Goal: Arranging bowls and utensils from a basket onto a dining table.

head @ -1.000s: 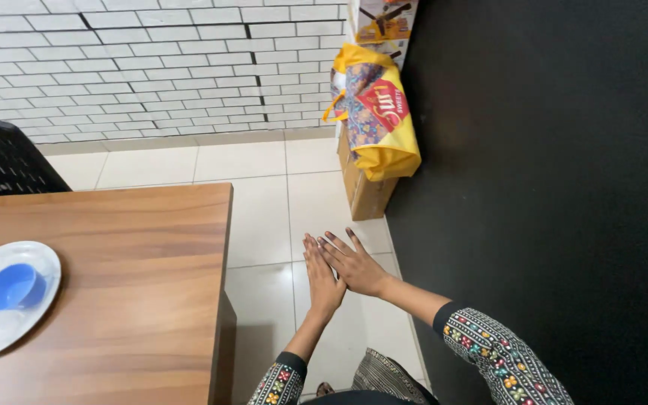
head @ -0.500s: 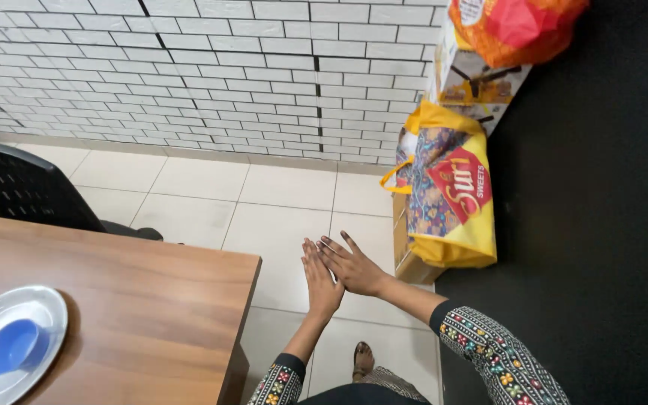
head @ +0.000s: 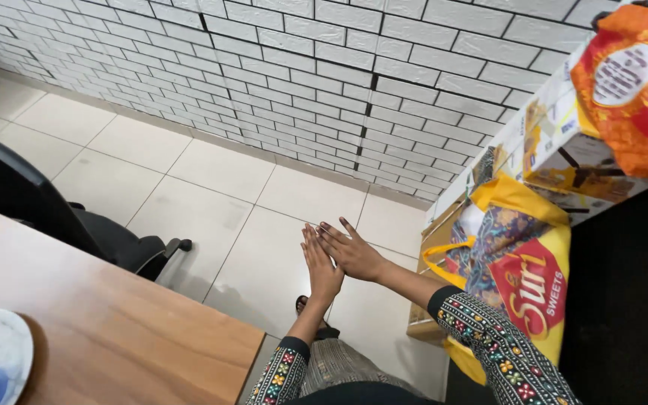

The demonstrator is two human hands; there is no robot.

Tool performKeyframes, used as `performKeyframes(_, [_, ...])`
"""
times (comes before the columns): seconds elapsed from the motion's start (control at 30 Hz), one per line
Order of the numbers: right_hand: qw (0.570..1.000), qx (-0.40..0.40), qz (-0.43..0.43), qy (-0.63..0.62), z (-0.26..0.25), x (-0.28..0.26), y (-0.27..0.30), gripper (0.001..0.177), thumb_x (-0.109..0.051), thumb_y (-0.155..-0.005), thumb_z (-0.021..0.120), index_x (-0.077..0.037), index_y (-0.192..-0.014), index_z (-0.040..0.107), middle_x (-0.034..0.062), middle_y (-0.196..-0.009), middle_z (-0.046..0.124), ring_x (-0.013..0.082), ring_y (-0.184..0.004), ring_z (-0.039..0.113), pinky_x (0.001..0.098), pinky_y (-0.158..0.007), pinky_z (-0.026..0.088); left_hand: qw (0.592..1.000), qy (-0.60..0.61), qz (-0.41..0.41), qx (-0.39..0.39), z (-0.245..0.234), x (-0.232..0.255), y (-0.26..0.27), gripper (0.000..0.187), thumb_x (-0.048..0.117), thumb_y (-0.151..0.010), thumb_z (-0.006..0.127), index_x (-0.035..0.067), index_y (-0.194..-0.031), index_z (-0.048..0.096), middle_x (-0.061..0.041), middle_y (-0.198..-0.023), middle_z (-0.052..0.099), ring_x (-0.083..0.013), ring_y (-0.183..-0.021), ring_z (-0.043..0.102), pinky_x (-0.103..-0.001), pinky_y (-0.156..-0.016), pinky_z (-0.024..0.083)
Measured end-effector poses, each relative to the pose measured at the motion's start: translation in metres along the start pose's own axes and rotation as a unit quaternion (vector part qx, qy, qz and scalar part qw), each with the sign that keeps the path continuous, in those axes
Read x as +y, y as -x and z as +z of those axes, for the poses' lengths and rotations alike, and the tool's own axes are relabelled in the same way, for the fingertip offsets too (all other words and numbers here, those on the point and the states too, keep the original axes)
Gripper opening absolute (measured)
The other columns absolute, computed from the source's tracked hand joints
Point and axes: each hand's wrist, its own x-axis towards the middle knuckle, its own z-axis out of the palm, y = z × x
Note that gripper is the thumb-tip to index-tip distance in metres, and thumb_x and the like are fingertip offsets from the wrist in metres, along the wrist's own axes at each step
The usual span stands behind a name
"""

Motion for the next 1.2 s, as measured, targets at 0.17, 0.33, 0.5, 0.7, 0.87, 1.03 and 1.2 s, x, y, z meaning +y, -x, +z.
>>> performKeyframes(0.17, [0.999,-0.007,-0.032,0.033,0.022,0.088,-0.093,0.06,-0.021,-0.096,0.052,-0.001,-0.152,0.043,0.0153,-0.16,0.042,0.0249,-0.155,0.023,0.0609,-0.125,0.012,0.999,0.032,0.006,0.018,0.015,-0.048,-0.116,0.097,0.027,-0.093,0.064,-0.007,-0.16,0.003,-0.026,-0.17,0.002,-0.0415,-0.158,-0.002,-0.057,-0.125,0.001])
performKeyframes(0.33, [0.991,0.029,-0.044,0.125,0.039,0.163,-0.211,0.059,-0.022,-0.099,0.052,-0.004,-0.154,0.043,0.0125,-0.161,0.043,0.0249,-0.158,0.023,0.0614,-0.125,0.01,0.995,0.072,0.025,0.065,-0.017,-0.088,-0.25,0.09,0.023,-0.096,0.059,-0.004,-0.163,0.005,-0.024,-0.173,0.003,-0.0411,-0.162,0.0,-0.058,-0.128,0.003])
performKeyframes(0.5, [0.998,0.007,-0.053,0.022,0.078,0.191,-0.276,0.058,-0.021,-0.096,0.053,-0.002,-0.151,0.045,0.0132,-0.156,0.046,0.0262,-0.155,0.025,0.0654,-0.124,0.011,0.996,0.055,0.009,0.076,-0.027,-0.14,-0.3,0.096,0.022,-0.093,0.064,-0.005,-0.161,0.001,-0.024,-0.171,0.003,-0.0412,-0.16,-0.001,-0.059,-0.126,0.003])
performKeyframes(0.7, [0.992,0.008,-0.126,-0.023,0.154,0.21,-0.34,0.059,-0.022,-0.094,0.055,0.001,-0.147,0.047,0.0167,-0.154,0.048,0.0293,-0.154,0.028,0.0648,-0.123,0.013,0.992,0.006,-0.111,0.053,-0.024,-0.227,-0.327,0.097,0.016,-0.089,0.06,-0.004,-0.163,0.002,-0.023,-0.173,0.003,-0.0388,-0.162,-0.001,-0.058,-0.127,0.003])
performKeyframes(0.87, [0.98,0.032,-0.177,-0.081,0.206,0.233,-0.44,0.056,-0.019,-0.092,0.057,0.0,-0.145,0.05,0.016,-0.152,0.05,0.0297,-0.153,0.029,0.0651,-0.123,0.014,0.981,-0.041,-0.162,0.097,-0.062,-0.287,-0.392,0.097,0.021,-0.091,0.065,-0.004,-0.16,0.002,-0.023,-0.17,0.003,-0.0386,-0.159,0.0,-0.059,-0.125,0.002])
performKeyframes(1.03, [0.959,0.054,-0.257,-0.111,0.234,0.261,-0.567,0.056,-0.018,-0.091,0.059,0.0,-0.144,0.051,0.0144,-0.152,0.051,0.0294,-0.153,0.03,0.0654,-0.123,0.014,0.962,-0.063,-0.192,0.183,-0.104,-0.348,-0.469,0.096,0.022,-0.093,0.065,-0.004,-0.16,0.002,-0.024,-0.17,0.004,-0.0389,-0.158,0.002,-0.059,-0.125,0.004])
performKeyframes(1.2, [0.932,0.055,-0.32,-0.159,0.262,0.284,-0.675,0.057,-0.017,-0.092,0.058,-0.002,-0.146,0.05,0.0133,-0.151,0.051,0.0293,-0.154,0.028,0.0665,-0.123,0.012,0.928,-0.092,-0.261,0.249,-0.139,-0.396,-0.537,0.094,0.02,-0.091,0.063,-0.003,-0.161,0.004,-0.023,-0.17,0.006,-0.0382,-0.159,0.003,-0.057,-0.126,0.005])
